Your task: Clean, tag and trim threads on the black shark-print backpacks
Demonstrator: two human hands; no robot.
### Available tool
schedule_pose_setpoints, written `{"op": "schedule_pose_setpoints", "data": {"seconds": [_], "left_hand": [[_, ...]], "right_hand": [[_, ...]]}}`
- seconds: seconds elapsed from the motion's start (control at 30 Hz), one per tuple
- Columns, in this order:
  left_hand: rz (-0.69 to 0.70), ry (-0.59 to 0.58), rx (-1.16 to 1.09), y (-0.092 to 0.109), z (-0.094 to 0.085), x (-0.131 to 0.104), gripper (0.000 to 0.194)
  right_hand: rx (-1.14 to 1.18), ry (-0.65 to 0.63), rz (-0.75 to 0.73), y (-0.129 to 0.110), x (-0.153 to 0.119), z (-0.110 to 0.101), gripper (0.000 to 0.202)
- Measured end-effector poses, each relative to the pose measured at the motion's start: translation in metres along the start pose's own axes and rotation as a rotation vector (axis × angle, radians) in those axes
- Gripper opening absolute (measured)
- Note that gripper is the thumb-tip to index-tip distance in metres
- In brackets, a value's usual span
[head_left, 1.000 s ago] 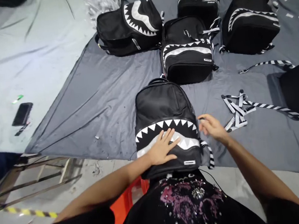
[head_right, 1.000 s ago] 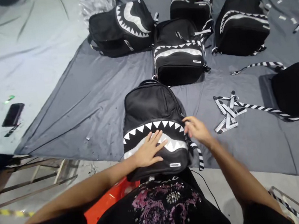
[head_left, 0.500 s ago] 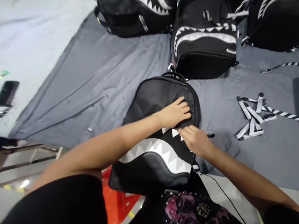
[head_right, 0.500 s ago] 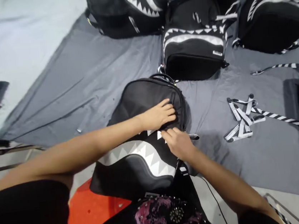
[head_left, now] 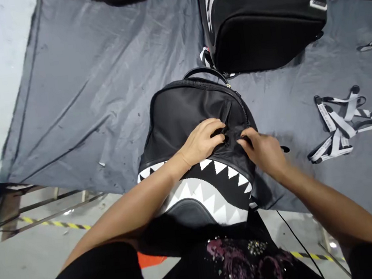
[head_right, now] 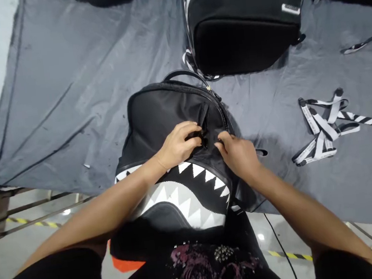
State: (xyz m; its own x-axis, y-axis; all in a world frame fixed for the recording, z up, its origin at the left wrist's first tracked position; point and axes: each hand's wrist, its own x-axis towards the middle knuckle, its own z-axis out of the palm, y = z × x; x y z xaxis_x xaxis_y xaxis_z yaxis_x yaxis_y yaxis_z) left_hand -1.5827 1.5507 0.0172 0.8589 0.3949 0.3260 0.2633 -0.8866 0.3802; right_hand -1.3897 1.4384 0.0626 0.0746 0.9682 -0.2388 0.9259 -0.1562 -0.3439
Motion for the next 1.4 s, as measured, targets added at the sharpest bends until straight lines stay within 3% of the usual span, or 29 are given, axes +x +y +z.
{"op": "schedule_pose_setpoints", "data": {"seconds": [0.17, 0.3, 0.43, 0.5, 0.57, 0.67, 0.77, 0.83, 0.93, 1.0, 1.13, 1.2, 1.3, 1.4], "left_hand": [[0.007, -0.021, 0.004, 0.005, -0.001, 0.008, 0.022], [-0.054, -0.027, 0.011, 0.004, -0.020, 0.011, 0.022], [-0.607, 0.156, 0.128, -0.009, -0.047, 0.002, 0.063], [-0.830, 0.130, 0.153, -0.014, -0.051, -0.004, 0.078], [-0.918, 0.051, 0.157, -0.016, -0.049, -0.010, 0.088], [-0.917, 0.018, 0.166, -0.015, -0.042, -0.015, 0.090], [-0.819, 0.102, 0.159, -0.010, -0.040, -0.015, 0.081], [-0.646, 0.112, 0.111, -0.003, -0.040, -0.010, 0.067], [-0.296, -0.045, -0.013, 0.014, -0.035, 0.005, 0.041], [-0.209, -0.123, -0.028, 0.028, -0.027, 0.016, 0.034], [-0.417, -0.088, 0.071, 0.045, -0.005, 0.035, 0.036], [-0.540, -0.026, 0.093, 0.046, 0.004, 0.042, 0.038], [-0.687, 0.040, 0.106, 0.042, 0.011, 0.049, 0.033], [-0.747, -0.116, 0.119, 0.038, 0.012, 0.053, 0.015]], "right_hand": [[-0.218, -0.079, -0.133, -0.008, 0.030, -0.010, 0.020], [-0.229, -0.177, -0.190, -0.010, 0.046, -0.015, 0.025], [-0.136, -0.285, -0.200, -0.007, 0.058, -0.015, 0.023], [-0.092, -0.324, -0.200, -0.006, 0.062, -0.017, 0.020], [-0.058, -0.343, -0.182, -0.004, 0.066, -0.020, 0.019], [-0.044, -0.280, -0.099, 0.001, 0.074, -0.026, 0.023], [-0.048, -0.218, -0.072, 0.006, 0.080, -0.031, 0.026], [-0.018, -0.244, -0.078, 0.008, 0.079, -0.034, 0.029], [0.047, -0.291, -0.067, 0.012, 0.073, -0.039, 0.035], [0.087, -0.317, -0.046, 0.014, 0.069, -0.043, 0.031], [0.115, -0.425, -0.104, 0.018, 0.069, -0.046, 0.024], [0.149, -0.455, -0.153, 0.020, 0.072, -0.046, 0.023], [0.209, -0.437, -0.107, 0.024, 0.073, -0.043, 0.024], [0.188, -0.415, -0.054, 0.026, 0.072, -0.043, 0.026]]}}
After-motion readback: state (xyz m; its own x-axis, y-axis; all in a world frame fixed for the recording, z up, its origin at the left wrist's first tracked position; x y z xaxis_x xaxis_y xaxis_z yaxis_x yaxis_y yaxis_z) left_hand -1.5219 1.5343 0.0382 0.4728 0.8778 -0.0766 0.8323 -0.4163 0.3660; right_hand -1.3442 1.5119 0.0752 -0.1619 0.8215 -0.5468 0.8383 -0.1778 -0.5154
